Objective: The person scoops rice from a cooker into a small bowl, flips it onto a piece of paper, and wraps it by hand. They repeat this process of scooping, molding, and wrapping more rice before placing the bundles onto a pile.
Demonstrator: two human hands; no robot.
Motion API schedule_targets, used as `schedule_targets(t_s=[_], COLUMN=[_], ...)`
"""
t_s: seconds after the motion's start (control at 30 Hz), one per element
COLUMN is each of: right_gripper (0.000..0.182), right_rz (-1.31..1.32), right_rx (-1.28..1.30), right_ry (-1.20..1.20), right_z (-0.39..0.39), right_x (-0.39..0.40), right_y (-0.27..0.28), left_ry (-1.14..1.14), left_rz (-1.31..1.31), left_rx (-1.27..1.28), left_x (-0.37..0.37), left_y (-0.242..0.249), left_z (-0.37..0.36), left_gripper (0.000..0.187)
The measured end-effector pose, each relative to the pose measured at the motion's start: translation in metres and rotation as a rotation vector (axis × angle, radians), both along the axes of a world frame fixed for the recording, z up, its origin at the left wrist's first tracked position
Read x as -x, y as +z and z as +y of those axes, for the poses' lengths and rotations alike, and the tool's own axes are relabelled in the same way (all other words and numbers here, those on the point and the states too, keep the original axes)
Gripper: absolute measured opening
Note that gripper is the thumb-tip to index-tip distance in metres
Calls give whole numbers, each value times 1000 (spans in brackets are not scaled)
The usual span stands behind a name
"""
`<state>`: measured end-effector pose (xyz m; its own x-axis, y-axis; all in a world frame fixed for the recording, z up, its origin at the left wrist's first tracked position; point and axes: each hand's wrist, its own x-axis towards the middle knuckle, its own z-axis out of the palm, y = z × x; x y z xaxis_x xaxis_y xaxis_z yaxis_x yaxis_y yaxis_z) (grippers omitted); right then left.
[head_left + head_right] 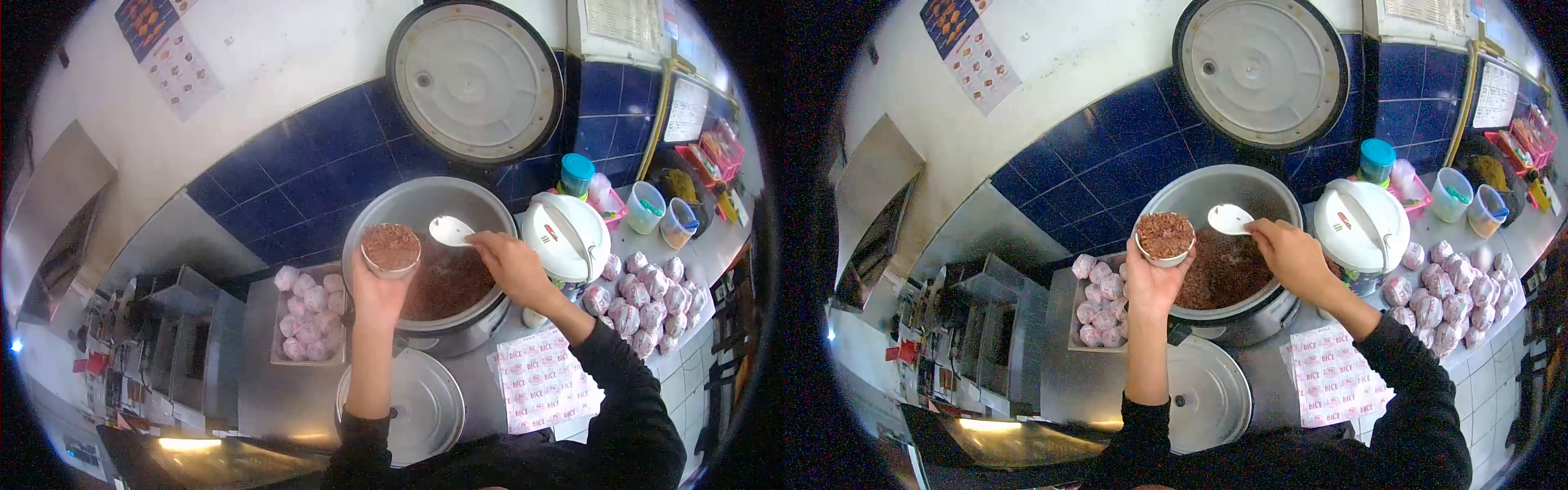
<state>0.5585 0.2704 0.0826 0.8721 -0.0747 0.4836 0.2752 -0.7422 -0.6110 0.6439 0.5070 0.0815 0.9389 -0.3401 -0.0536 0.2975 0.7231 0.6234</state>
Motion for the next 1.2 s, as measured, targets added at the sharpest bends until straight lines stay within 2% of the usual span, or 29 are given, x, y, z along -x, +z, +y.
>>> schedule_targets(t_s=[0.23, 0.3, 0.43, 0.5, 0.53, 0.6, 0.63, 0.7, 0.87, 0.93, 0.97, 1.03, 1.07, 1.13, 1.2], right_gripper=[19, 19, 18, 19, 19, 20, 20, 22, 24, 25, 25, 25, 25, 26, 25], right_rz=[-249, -47, 21, -40, -38, -188, -187, -155, 53, 85, 87, 220, 220, 27, 48], right_rx=[-66, 177, 228, 57, 56, -122, -123, -106, 73, -165, -165, -449, -445, -284, -233], right_ry=[106, -14, -107, -47, -49, 155, 152, 303, 226, 325, 325, 298, 301, 372, 336], right_z=[7, 8, 1, -2, -1, 5, 9, 16, 19, 17, 15, 11, 14, 25, 21], right_x=[-5, -2, -6, -9, -10, -12, -10, -9, -9, -14, -16, -16, -15, -9, -7], right_y=[18, 10, 8, 14, 21, 39, 44, 50, 37, 32, 35, 44, 38, 26, 23], left_ry=[-33, -50, -48, -21, 3, 7, 16, 4, -95, -93, -93, -102, -98, -106, -96], left_rz=[47, 36, -11, -40, -68, -94, -122, -97, -46, 1, 4, 4, 3, 11, 54], left_rx=[-148, -134, -102, -148, -199, -211, -219, -226, -182, -138, -138, -99, -95, -74, -42], left_x=[12, 10, 2, 1, 1, -1, -1, 6, 18, 14, 14, 17, 16, 16, 16], left_y=[9, 5, -2, -5, -5, -9, -10, 0, 11, 4, 1, 7, 9, 10, 4], left_z=[-12, -10, -7, -8, -9, -10, -11, -15, -13, -11, -9, -7, -7, -9, -13], left_gripper=[45, 44, 45, 45, 46, 46, 47, 47, 48, 47, 47, 44, 44, 42, 43])
